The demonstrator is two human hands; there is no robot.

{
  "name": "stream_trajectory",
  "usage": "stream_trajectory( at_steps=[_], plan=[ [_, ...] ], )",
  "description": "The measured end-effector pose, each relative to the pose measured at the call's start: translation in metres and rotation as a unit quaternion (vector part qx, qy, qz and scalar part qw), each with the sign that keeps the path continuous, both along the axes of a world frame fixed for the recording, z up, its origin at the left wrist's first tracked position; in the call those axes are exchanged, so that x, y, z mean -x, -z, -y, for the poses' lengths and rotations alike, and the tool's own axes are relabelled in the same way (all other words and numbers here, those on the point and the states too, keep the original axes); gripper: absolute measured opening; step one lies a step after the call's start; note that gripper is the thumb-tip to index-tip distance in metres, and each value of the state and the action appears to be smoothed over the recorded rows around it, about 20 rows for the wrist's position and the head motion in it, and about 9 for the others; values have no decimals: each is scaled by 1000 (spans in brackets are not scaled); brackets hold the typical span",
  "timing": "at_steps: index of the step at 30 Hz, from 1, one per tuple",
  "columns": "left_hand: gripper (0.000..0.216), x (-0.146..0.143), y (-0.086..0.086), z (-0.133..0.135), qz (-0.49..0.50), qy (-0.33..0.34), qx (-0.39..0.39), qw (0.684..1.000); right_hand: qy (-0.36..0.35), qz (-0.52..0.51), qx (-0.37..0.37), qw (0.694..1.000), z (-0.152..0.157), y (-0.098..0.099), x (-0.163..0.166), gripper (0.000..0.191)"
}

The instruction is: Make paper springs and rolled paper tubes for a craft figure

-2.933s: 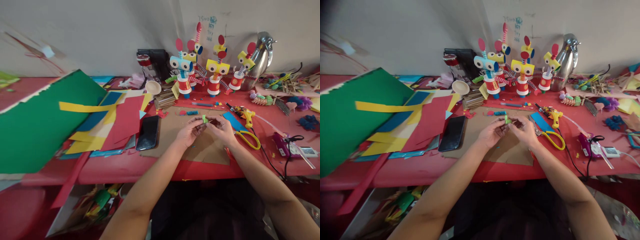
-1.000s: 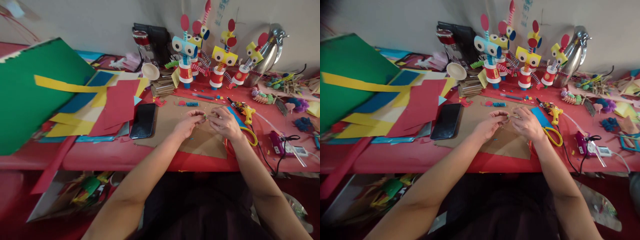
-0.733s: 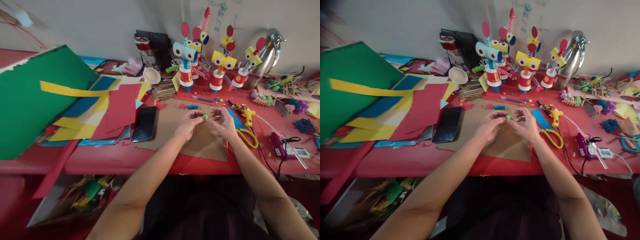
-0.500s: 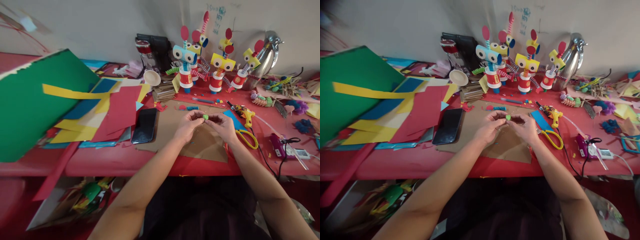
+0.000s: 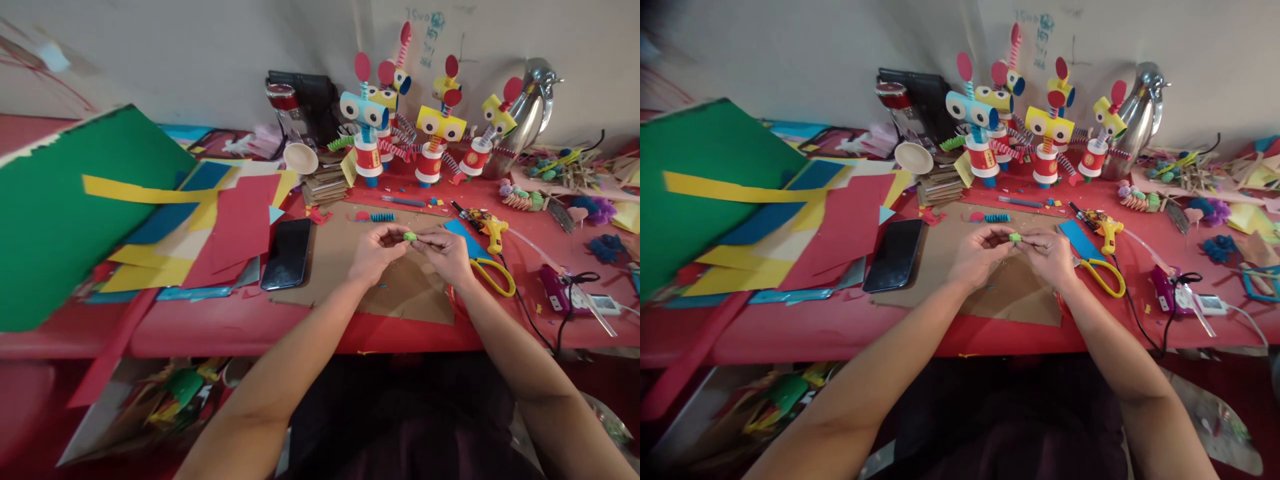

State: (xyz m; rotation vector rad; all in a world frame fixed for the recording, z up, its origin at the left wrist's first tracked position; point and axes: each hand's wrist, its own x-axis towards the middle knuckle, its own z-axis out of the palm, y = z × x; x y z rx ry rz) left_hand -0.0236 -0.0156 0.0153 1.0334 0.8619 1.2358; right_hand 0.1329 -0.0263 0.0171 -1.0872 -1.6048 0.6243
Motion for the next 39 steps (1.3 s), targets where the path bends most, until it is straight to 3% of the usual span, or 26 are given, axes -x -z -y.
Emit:
stream_trajectory(
  at_steps=[6,11,23,30,39],
  plan=[
    [20,0,-2,1,-8,-2,-18,1000,10,-49,58,997,0,0,1,9],
    [21,1,-5,-2,58,41,45,996,16,-90,92,992,0,1,3,21],
    [10,1,-2,-8,112,47,153,981,49,80,-93,991,3,2,4,13],
    [21,1,-2,-6,110,59,143,982,62,92,-107,988,1,3,3,17],
    [17,0,-2,-5,93,47,135,985,39,98,-117,988,0,2,4,20]
  ],
)
